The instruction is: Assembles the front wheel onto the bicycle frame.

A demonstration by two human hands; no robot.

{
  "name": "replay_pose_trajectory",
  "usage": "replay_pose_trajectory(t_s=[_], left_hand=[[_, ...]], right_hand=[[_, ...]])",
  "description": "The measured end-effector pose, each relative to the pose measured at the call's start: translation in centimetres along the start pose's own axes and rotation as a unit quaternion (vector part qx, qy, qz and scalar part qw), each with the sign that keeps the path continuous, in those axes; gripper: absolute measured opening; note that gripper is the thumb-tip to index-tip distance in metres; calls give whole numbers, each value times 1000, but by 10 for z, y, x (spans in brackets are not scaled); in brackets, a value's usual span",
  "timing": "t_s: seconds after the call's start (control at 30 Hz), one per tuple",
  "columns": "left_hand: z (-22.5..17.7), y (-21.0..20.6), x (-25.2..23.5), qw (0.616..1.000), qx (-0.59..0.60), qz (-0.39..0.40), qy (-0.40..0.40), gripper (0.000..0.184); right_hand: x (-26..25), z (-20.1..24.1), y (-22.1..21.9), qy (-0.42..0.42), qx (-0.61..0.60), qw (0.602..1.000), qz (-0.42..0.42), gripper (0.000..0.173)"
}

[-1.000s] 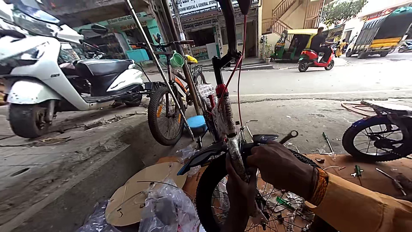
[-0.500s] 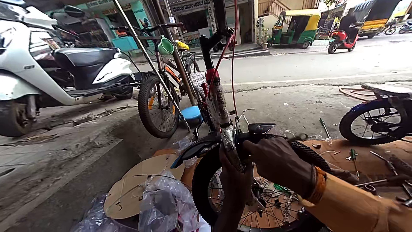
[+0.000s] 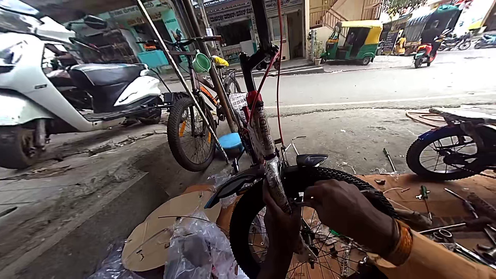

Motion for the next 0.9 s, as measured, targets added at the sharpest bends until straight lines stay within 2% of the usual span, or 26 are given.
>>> replay_pose_trajectory(t_s=[0.13, 0.27, 0.53, 0.7, 0.8, 0.9], left_hand=[[-5, 0, -1, 1000, 3, -4, -18, 100], [-5, 1, 0, 1000, 2, -6, -16, 99], [-3, -1, 0, 999, 39, -12, -28, 99], [-1, 1, -1, 1000, 2, -3, -17, 100], [-2, 2, -2, 999, -21, -6, -23, 98], [0, 4, -2, 999, -36, 1, -18, 100]], right_hand=[[-18, 36, 13, 115, 141, 983, 17, 15], [-19, 60, 17, 186, 199, 962, -7, 9], [-28, 65, 16, 161, 234, 959, 3, 5], [-30, 66, 12, 129, 256, 957, 48, 8], [-30, 64, 12, 116, 237, 965, 14, 4], [-15, 38, 5, 51, 142, 987, -50, 7]])
Point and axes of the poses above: each hand's wrist, its own x-axis away from the middle knuckle, its own y-axis out of the back of the hand, z = x × y, the point moved 10 cm from there along -x, towards the middle knuckle, and after that the axes turned 10 degrees about -y, right-handed, at the moved point
